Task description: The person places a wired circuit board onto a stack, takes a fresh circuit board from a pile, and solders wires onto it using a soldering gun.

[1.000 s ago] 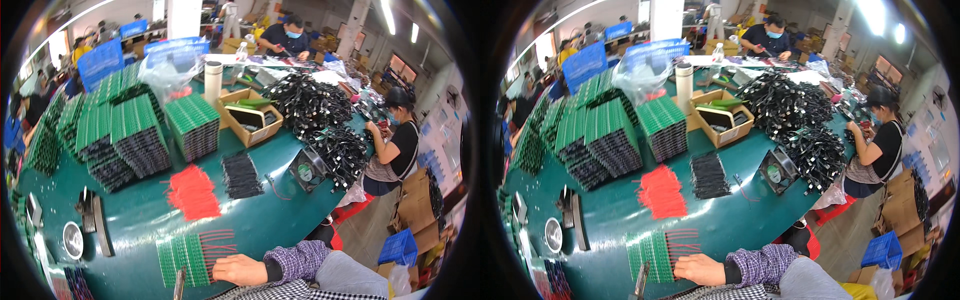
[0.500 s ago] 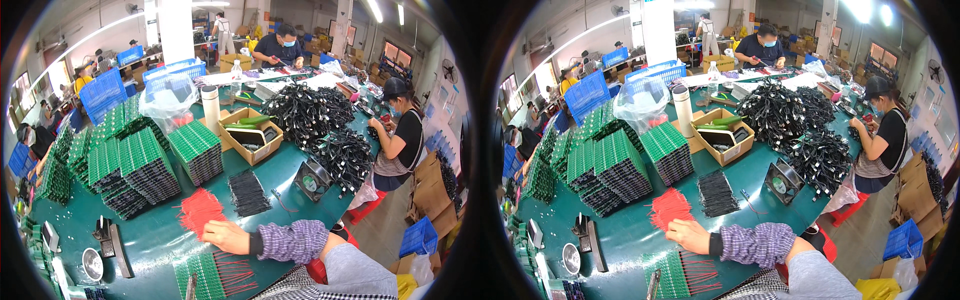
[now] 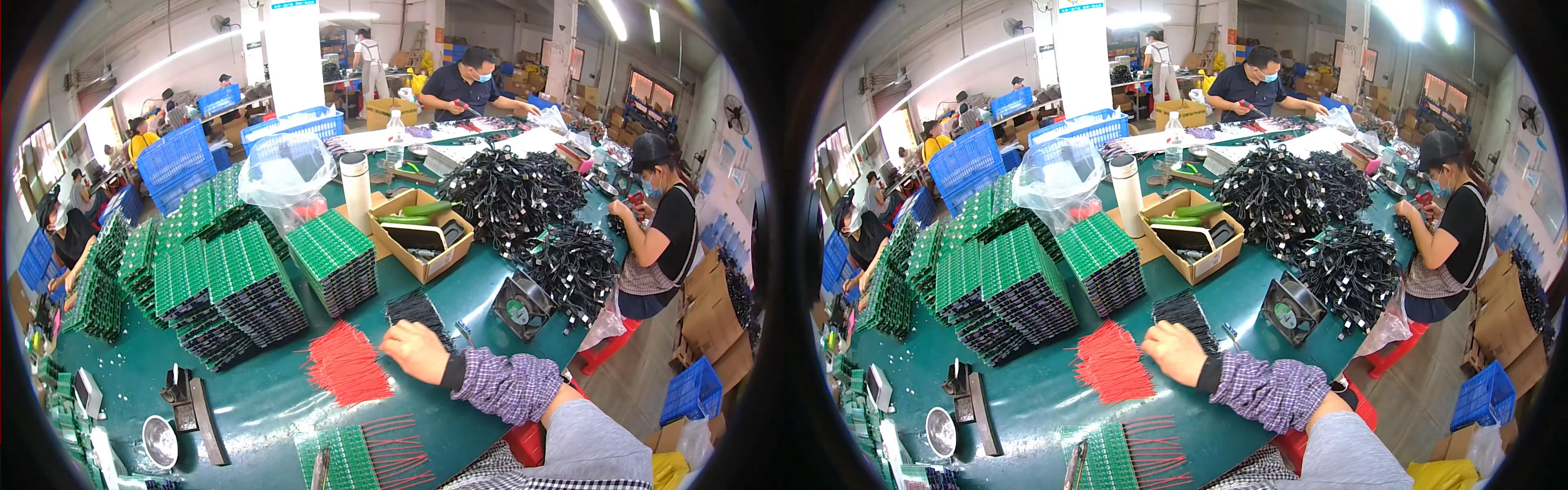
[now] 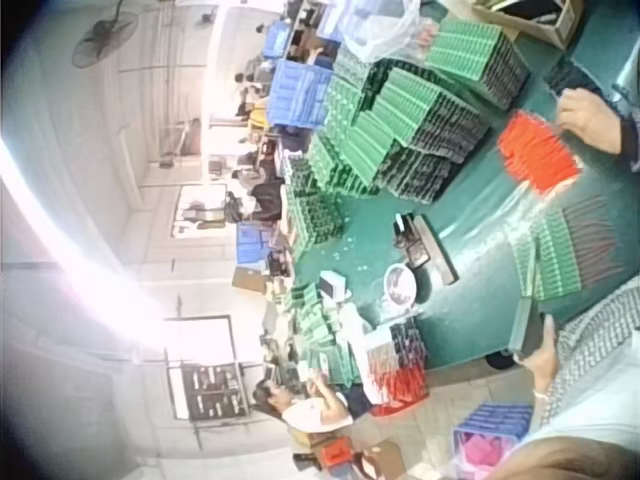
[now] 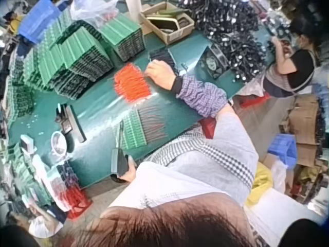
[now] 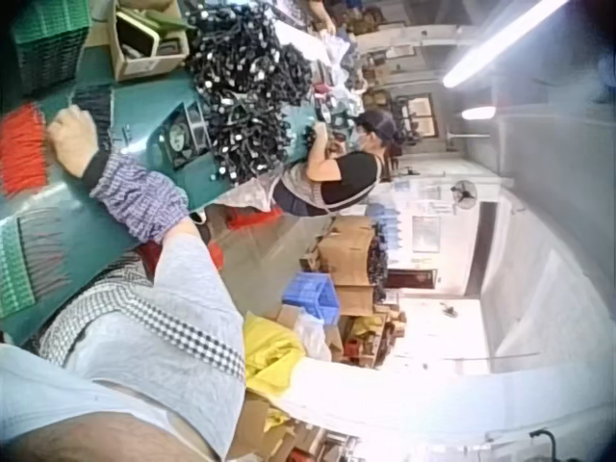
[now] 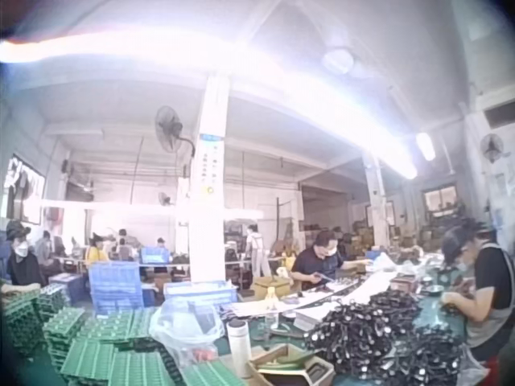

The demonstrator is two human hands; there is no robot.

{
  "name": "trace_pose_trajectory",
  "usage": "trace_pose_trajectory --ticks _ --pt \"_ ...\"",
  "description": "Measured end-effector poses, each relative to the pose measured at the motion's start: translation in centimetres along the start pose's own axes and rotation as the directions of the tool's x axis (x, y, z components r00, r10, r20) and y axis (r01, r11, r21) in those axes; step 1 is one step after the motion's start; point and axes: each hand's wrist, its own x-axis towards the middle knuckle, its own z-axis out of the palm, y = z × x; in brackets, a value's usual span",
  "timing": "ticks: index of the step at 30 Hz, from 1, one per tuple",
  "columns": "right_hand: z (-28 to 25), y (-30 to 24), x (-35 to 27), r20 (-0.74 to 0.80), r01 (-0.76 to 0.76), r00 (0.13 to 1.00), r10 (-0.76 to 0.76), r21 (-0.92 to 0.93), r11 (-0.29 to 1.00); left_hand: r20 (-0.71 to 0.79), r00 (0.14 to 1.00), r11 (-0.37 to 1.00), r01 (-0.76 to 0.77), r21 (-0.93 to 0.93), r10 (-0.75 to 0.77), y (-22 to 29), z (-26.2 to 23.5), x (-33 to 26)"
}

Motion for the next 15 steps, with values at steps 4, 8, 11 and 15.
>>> trace_pose_trajectory --ticks 4,8,11,15 --pt "-1.4 2.1 -2.0 0.114 -0.083 0.989 0.091 -0.080 0.993 0.158 0.868 0.839 -0.497 0.224 0.472 0.4 -0.6 3.1" --pt "-1.9 2.0 -3.0 0.110 -0.088 0.989 0.094 -0.058 0.994 0.116 0.771 0.711 -0.626 0.322 0.626 -4.1 0.5 1.7" --pt "-1.7 1.9 -3.2 0.112 -0.084 0.990 0.090 -0.055 0.995 0.087 0.925 0.900 -0.379 0.216 0.369 -4.2 0.5 0.3" --pt "-1.3 2.0 -3.4 0.133 -0.080 0.986 0.097 -0.125 0.989 -0.030 0.934 0.917 -0.344 0.204 0.357 -4.2 1.4 0.1"
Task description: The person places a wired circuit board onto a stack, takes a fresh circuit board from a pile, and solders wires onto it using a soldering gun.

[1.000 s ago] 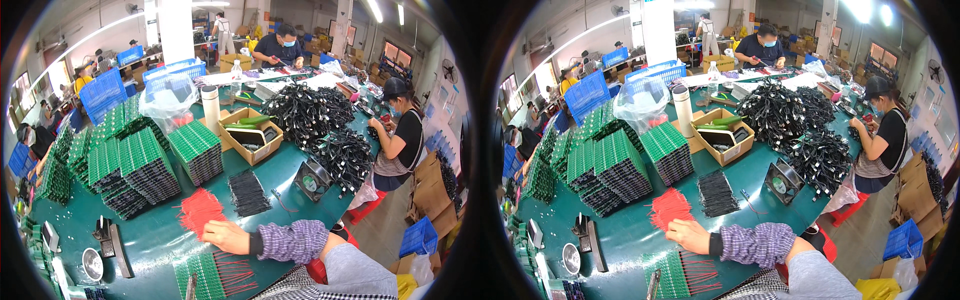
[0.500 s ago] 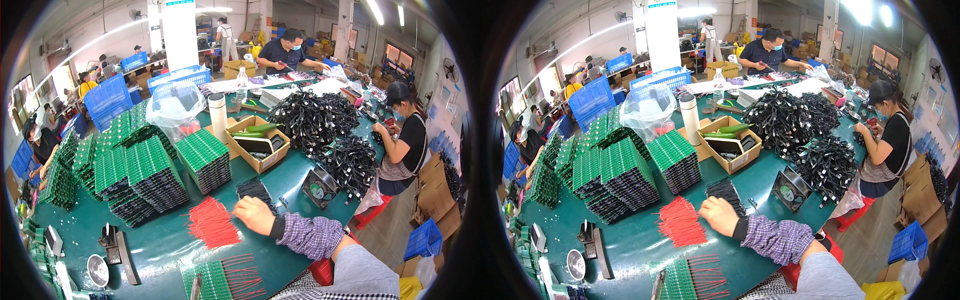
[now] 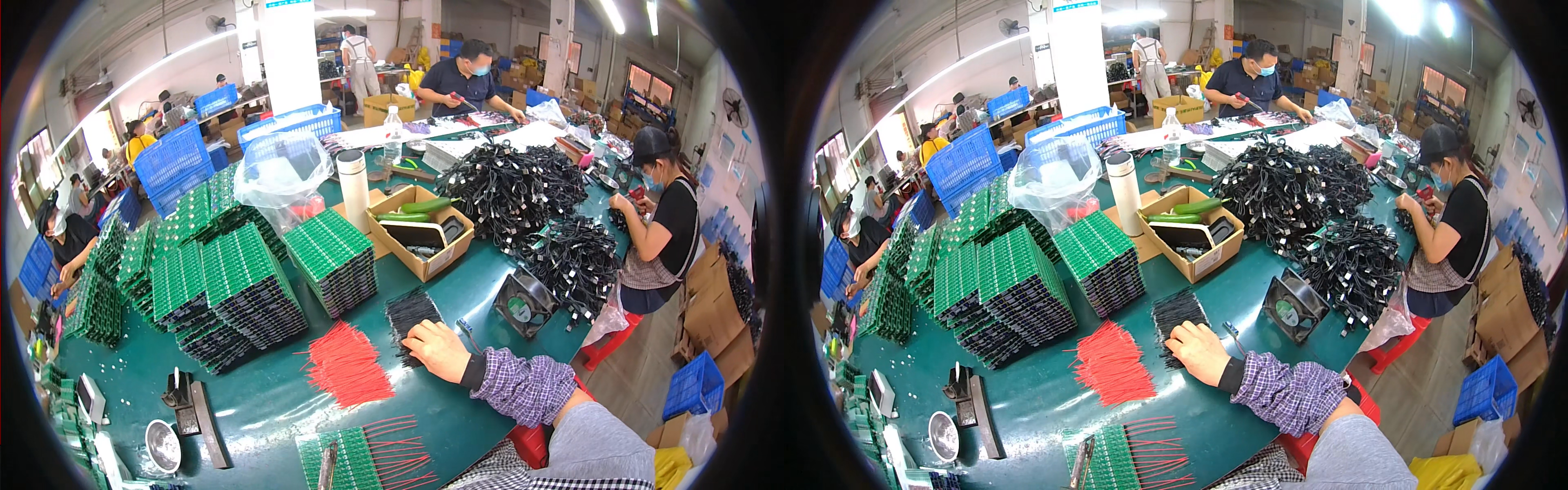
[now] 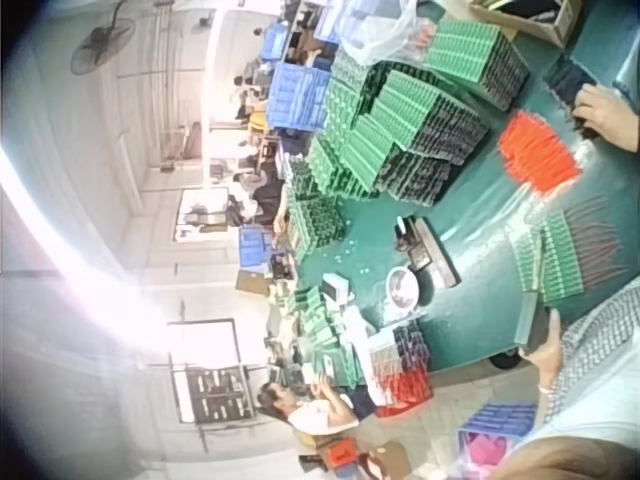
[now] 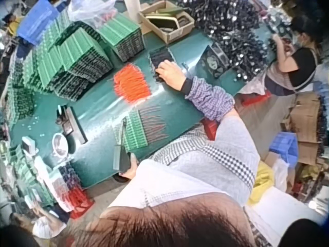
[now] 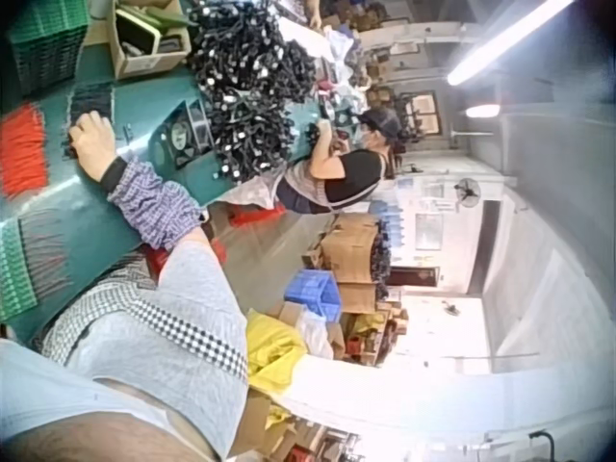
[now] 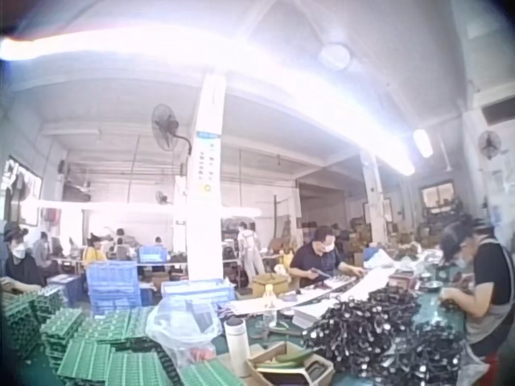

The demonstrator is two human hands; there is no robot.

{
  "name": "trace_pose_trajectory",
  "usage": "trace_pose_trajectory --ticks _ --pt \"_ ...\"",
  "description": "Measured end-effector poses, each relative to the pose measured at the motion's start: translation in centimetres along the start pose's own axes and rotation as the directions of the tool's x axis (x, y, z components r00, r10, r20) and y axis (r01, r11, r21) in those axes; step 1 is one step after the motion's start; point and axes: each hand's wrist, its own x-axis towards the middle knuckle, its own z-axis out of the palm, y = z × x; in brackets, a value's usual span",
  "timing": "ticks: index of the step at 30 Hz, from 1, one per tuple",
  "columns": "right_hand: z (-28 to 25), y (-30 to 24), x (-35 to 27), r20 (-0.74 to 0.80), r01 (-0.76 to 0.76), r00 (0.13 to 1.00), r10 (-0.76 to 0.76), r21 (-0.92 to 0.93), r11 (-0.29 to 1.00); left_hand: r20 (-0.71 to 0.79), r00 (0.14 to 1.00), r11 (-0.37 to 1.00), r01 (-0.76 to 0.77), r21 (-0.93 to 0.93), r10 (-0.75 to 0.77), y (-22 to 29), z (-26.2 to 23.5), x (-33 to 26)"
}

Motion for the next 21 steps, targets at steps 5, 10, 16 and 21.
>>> trace_pose_trajectory --ticks 5,10,16,21 --pt "-2.1 -1.3 -0.1 -0.052 0.021 0.998 -0.020 0.019 1.000 0.116 0.938 0.931 0.341 -0.134 -0.327 3.3 -1.4 1.6" --pt "-1.5 -1.4 -1.4 -0.020 0.042 0.999 -0.046 -0.143 0.989 0.095 0.956 0.938 0.291 -0.190 -0.278 1.5 -0.4 1.2" --pt "-0.9 -1.2 -1.5 -0.072 0.066 0.994 -0.086 -0.236 0.970 0.057 0.960 0.944 0.281 -0.171 -0.275 1.7 -0.2 1.2" --pt "-0.9 -1.4 -1.8 -0.116 0.046 0.991 -0.073 -0.219 0.975 0.022 0.960 0.949 0.278 -0.149 -0.278 2.0 0.3 1.4"
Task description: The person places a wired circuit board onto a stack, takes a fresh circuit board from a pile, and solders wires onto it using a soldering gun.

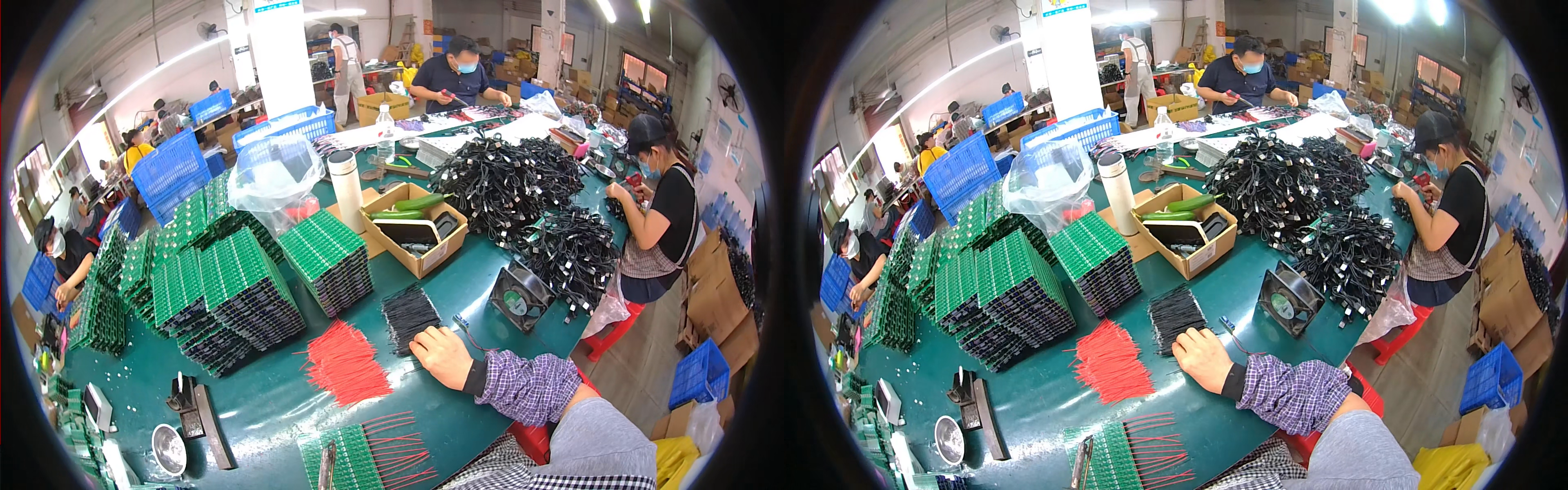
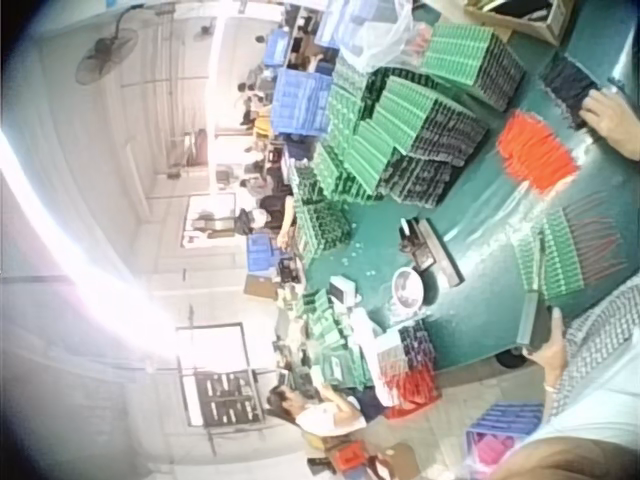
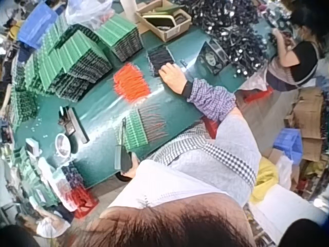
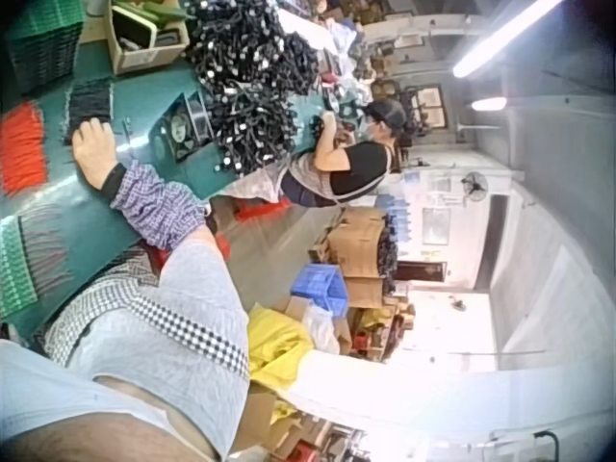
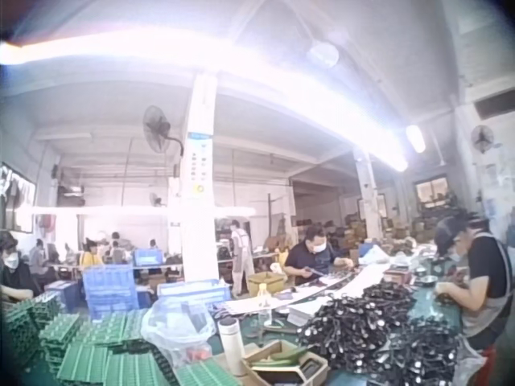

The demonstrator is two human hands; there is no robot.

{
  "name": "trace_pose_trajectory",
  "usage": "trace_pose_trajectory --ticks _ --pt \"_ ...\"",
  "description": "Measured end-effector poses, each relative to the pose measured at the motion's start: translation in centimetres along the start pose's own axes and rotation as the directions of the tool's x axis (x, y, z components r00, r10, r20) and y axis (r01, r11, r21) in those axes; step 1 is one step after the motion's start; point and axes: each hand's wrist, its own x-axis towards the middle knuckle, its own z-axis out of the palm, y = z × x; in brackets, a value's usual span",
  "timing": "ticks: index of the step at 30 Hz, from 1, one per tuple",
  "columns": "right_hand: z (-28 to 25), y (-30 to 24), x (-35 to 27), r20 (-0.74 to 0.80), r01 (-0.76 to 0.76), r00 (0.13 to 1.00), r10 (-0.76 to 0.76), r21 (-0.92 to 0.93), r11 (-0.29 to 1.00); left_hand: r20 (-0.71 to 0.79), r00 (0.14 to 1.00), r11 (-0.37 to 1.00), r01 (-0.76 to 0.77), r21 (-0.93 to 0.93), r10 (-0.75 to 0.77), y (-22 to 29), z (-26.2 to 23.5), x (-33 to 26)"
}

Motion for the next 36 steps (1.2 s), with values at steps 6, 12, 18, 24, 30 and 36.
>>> trace_pose_trajectory --ticks 6,12,18,24,30,36 --pt "-1.0 -0.9 -0.4 -0.026 -0.006 1.000 0.007 0.023 1.000 -0.047 0.999 0.999 0.015 0.032 -0.013 0.8 0.5 -0.3" --pt "0.0 -0.4 -0.8 -0.012 -0.005 1.000 0.004 -0.035 0.999 -0.088 0.996 0.998 0.028 0.056 -0.023 1.6 0.8 -0.4" --pt "0.9 -0.3 -0.8 -0.045 0.010 0.999 -0.010 -0.001 1.000 -0.144 0.989 0.995 0.053 0.086 -0.040 2.8 0.2 -0.8" --pt "0.2 0.1 -1.1 -0.063 0.005 0.998 -0.001 0.065 0.998 0.223 0.949 0.938 0.148 0.314 -0.224 -0.1 -1.6 -2.2" --pt "0.0 0.1 -0.3 -0.054 -0.018 0.998 0.024 0.115 0.993 -0.259 0.815 0.853 0.470 -0.229 -0.518 3.5 1.3 -2.6" --pt "-1.7 0.6 0.6 -0.019 -0.017 1.000 0.020 0.138 0.990 -0.111 0.872 0.877 0.464 -0.124 -0.477 4.8 0.0 -1.3"
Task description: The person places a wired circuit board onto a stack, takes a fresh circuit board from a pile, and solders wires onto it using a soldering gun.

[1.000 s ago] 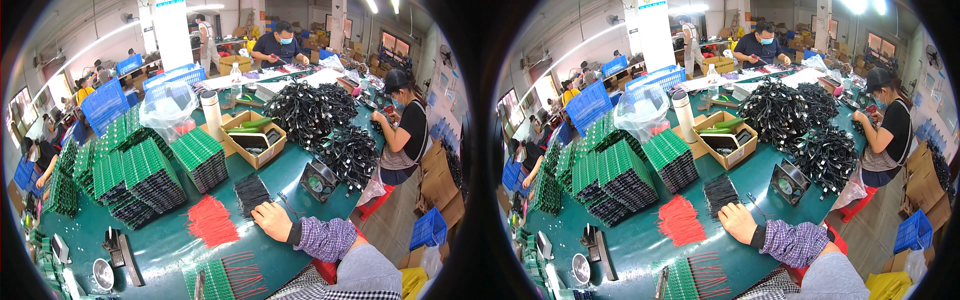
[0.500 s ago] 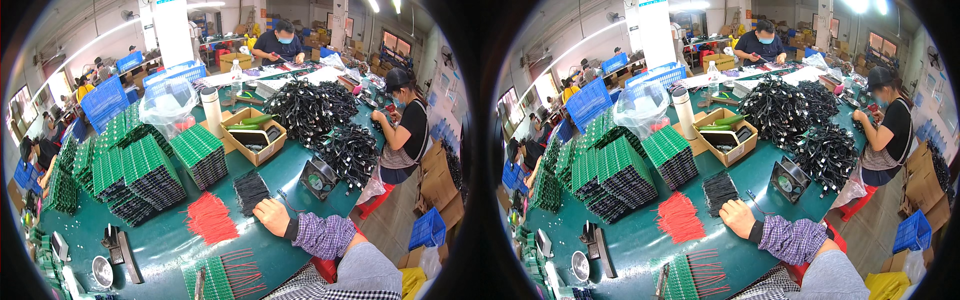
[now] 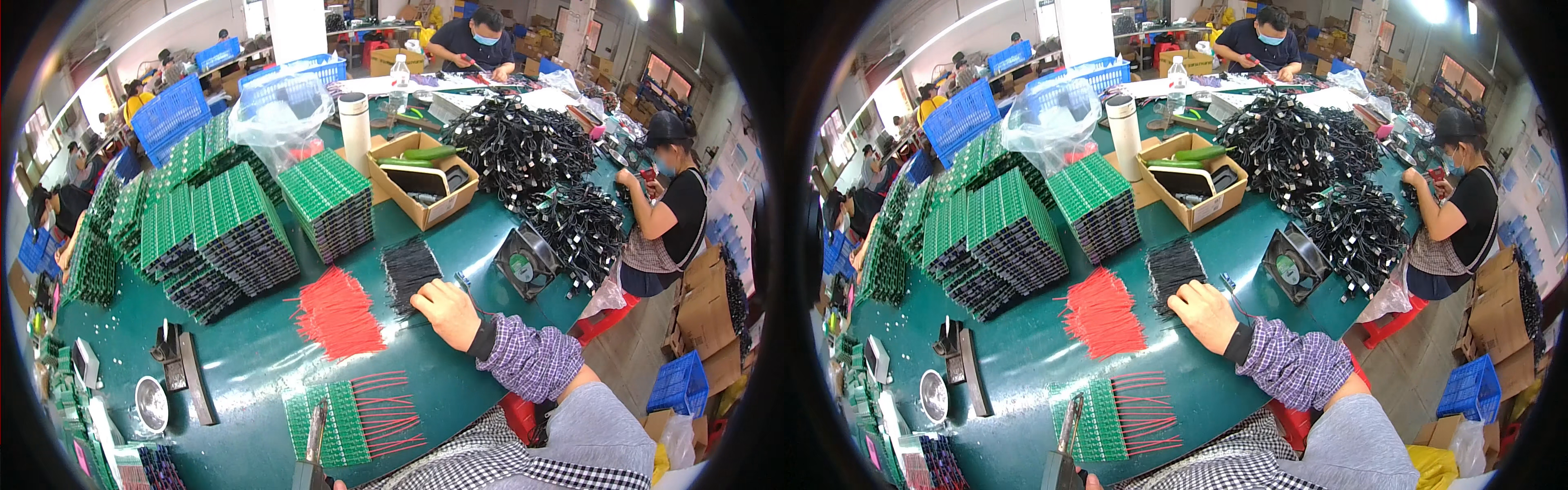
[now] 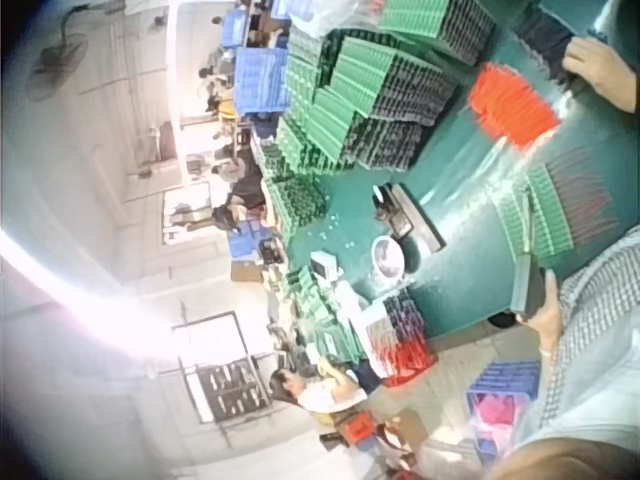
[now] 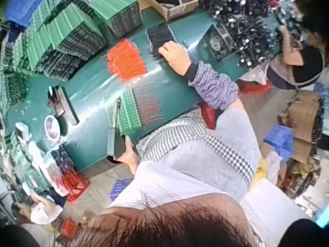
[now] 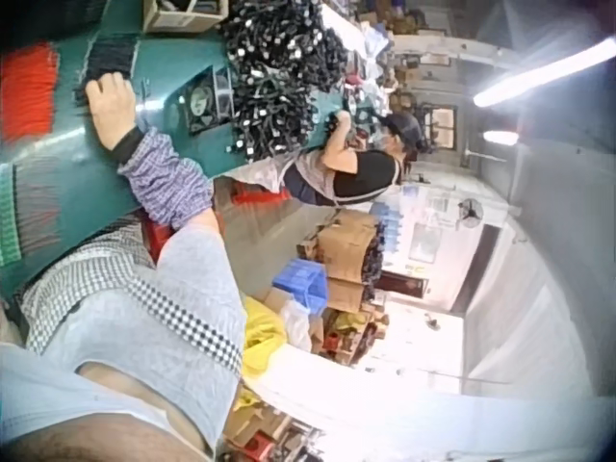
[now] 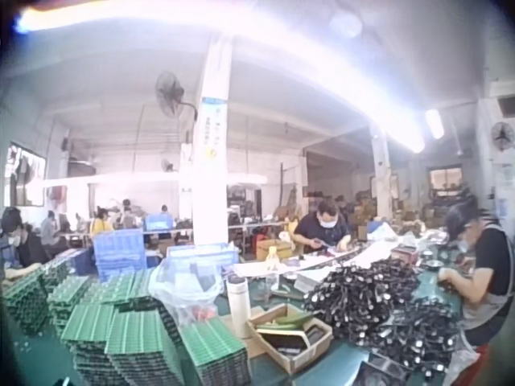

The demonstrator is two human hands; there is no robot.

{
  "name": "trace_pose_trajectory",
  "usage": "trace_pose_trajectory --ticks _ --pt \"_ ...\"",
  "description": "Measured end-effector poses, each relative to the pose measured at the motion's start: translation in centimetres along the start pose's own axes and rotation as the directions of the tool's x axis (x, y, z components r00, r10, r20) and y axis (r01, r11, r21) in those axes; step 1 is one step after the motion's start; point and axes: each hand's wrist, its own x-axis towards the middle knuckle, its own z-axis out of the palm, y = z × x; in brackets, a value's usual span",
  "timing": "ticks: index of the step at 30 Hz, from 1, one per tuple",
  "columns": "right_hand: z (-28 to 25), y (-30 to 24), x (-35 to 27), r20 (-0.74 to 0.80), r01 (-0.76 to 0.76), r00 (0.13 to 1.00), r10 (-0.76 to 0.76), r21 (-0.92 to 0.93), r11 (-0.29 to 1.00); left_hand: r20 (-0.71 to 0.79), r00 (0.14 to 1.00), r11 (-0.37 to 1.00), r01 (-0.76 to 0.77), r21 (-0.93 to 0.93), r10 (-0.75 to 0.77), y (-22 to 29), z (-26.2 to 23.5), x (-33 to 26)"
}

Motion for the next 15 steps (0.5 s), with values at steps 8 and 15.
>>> trace_pose_trajectory --ticks 8,15 --pt "-3.8 -2.6 2.6 0.302 0.257 0.926 -0.225 -0.068 0.964 -0.015 0.988 0.986 -0.154 -0.067 0.153 -0.8 0.4 0.3" --pt "-1.5 -6.3 4.3 0.529 0.450 0.791 -0.308 -0.163 0.878 -0.051 0.998 0.983 -0.055 -0.178 0.047 -4.4 0.6 0.5"
